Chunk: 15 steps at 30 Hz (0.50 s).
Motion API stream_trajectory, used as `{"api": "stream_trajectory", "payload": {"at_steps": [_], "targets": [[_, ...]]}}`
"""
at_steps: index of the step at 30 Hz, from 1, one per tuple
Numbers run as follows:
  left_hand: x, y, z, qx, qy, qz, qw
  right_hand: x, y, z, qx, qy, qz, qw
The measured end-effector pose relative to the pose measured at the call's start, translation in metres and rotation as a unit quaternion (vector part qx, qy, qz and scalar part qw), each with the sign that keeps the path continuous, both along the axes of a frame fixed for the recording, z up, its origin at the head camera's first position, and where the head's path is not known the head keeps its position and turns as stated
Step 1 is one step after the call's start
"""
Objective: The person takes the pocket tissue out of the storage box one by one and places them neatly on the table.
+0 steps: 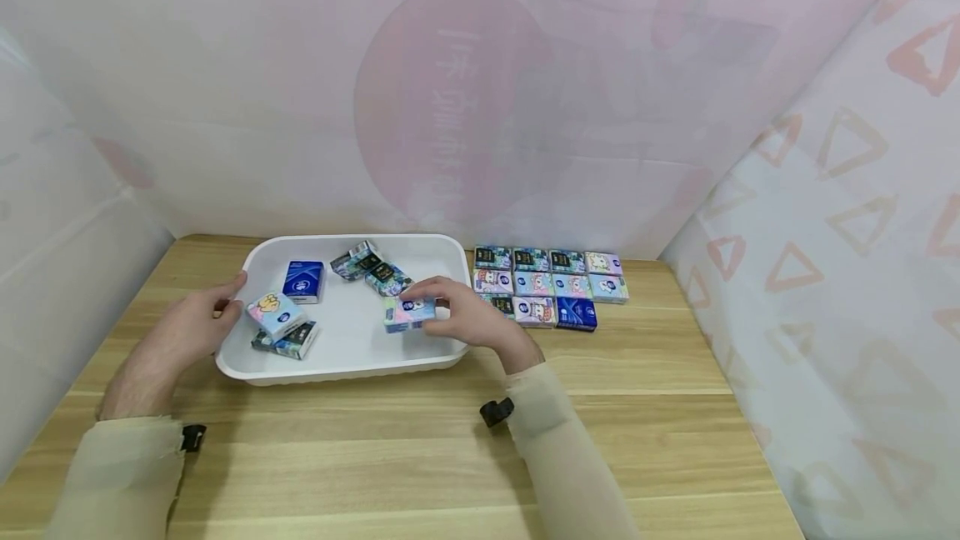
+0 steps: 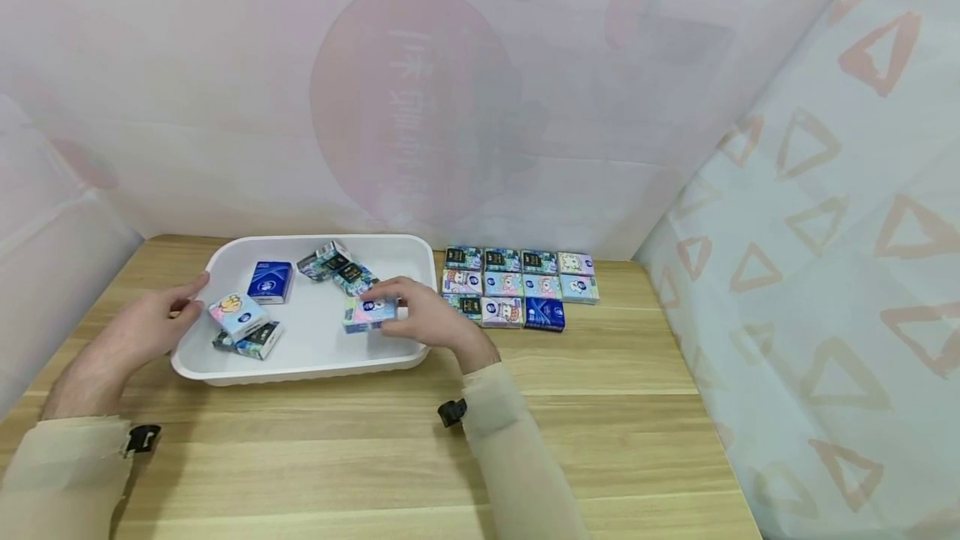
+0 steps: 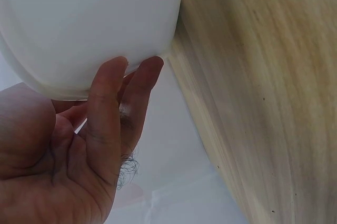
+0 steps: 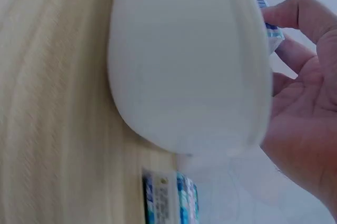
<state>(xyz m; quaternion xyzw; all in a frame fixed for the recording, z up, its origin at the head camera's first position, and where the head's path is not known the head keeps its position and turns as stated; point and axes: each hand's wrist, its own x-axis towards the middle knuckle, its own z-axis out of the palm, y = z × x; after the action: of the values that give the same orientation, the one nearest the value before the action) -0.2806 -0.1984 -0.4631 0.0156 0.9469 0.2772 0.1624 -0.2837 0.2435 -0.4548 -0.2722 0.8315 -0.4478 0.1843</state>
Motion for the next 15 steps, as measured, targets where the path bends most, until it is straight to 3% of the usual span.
{"api": "stream_trajectory", "payload": {"at_steps": [10,15], "targets": [[0.0,0.0,0.002,0.003,-0.007,0.006,1.0,-0.004,0.038,0.014,0.015,0.018,-0.025,0.9994],[0.0,0.0,0.002,0.003,-0.004,0.005,1.0,-0.004,0.062,0.021,0.022,0.006,-0.053,0.9983]]}}
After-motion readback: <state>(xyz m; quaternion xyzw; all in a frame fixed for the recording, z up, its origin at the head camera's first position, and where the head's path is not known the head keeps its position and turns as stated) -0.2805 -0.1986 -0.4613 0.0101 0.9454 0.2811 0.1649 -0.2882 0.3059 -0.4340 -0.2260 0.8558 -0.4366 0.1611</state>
